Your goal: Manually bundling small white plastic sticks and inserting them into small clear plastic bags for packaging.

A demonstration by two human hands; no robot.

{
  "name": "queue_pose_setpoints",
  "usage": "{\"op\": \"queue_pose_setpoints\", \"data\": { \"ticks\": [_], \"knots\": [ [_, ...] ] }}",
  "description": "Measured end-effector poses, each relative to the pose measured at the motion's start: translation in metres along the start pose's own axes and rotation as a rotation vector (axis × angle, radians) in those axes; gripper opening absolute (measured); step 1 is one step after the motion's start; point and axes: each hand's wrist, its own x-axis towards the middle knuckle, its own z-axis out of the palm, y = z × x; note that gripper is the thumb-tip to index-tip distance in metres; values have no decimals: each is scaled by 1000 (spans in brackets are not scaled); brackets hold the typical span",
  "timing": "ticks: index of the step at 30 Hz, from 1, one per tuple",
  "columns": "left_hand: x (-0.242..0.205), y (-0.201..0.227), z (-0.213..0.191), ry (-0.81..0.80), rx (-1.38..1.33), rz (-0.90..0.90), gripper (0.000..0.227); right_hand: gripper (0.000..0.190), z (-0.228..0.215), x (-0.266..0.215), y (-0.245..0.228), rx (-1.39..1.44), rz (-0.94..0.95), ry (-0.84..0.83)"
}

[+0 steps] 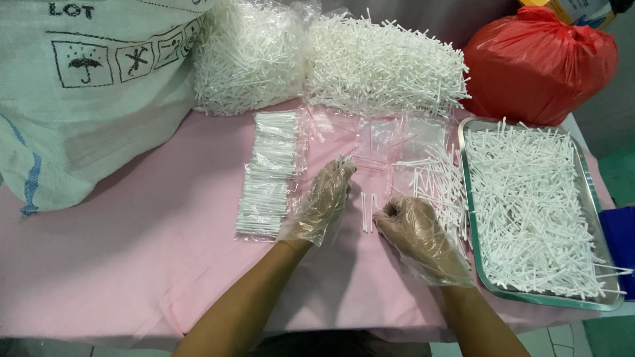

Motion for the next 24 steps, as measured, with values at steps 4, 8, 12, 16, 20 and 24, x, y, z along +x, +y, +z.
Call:
{"op": "queue_pose_setpoints", "data": {
  "ticks": [4,8,12,16,20,24],
  "knots": [
    [2,-6,24,263,139,-24,51,31,-5,7,-42,-1499,-293,-180],
    [24,-2,20,-293,1149,52,152,28,-8,7,-29,-150,-116,-73],
    [0,30,13,1262,1243,516,24,19,-8,25,-42,1629,706,-823],
    [-12,69,-11,1397,1246,508,33,23,-8,34,-36,2442,1111,-1035],
    [28,-5,0,1352,1735,783,12,20,-12,37,-19,2503,1164,-929],
    [64,-47,26,1261,1872,918,19,17,-11,46,-1,2592,1237,-754]
  ]
}}
